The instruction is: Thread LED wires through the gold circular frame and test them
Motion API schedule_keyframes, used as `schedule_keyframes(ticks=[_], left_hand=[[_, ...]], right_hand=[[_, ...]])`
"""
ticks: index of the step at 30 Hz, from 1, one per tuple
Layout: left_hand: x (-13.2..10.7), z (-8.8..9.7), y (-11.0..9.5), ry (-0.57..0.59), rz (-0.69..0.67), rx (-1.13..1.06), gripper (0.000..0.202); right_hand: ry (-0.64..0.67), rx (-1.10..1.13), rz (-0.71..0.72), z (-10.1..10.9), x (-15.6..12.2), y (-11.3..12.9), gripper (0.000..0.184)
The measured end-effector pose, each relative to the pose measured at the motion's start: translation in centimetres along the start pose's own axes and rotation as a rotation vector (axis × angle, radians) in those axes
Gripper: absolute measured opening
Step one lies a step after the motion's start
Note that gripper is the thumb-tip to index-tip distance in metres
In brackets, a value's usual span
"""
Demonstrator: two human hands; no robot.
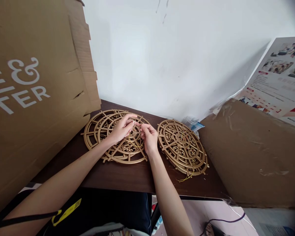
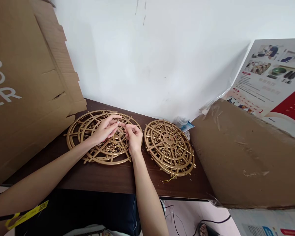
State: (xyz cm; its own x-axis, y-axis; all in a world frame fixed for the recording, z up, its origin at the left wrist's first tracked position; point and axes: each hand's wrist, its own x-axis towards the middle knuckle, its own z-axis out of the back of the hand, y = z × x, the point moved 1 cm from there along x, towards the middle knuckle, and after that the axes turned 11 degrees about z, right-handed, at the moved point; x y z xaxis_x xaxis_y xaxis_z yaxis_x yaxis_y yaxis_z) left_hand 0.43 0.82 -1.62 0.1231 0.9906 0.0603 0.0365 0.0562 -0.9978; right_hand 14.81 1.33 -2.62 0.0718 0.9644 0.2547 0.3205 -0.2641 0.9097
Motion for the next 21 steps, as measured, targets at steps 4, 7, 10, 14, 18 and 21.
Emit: schedule_keyframes(ticks=[4,7,10,14,18,21], left_hand=[[-0.26,-0.30,0.11,0.012,-0.038,0.119,0.052],[-0.39,-0.40,-0.06,-0.019,-0.048,0.165,0.046],[-0.41,-0.41,-0.31,-0.024,-0.049,0.152,0.033],[-0.39,-0.40,-0.51,-0.003,-0.038,0.155,0.027],[-0.50,-0.36,-0.58,-0.001,-0.038,0.147,0.036],[-0.65,-0.38,-0.69,0.015,-0.041,0.129,0.046]], right_hand=[[0.014,-0.040,0.027,-0.05,-0.07,-0.04,0.028],[0.019,-0.053,0.032,-0.14,-0.12,-0.09,0.028],[0.037,-0.053,0.029,-0.20,-0.11,-0.15,0.028],[0.049,-0.030,0.023,-0.20,-0.06,-0.25,0.031],[0.055,0.006,0.018,-0.17,-0.07,-0.35,0.031],[0.059,0.011,0.016,-0.14,-0.09,-0.41,0.031]])
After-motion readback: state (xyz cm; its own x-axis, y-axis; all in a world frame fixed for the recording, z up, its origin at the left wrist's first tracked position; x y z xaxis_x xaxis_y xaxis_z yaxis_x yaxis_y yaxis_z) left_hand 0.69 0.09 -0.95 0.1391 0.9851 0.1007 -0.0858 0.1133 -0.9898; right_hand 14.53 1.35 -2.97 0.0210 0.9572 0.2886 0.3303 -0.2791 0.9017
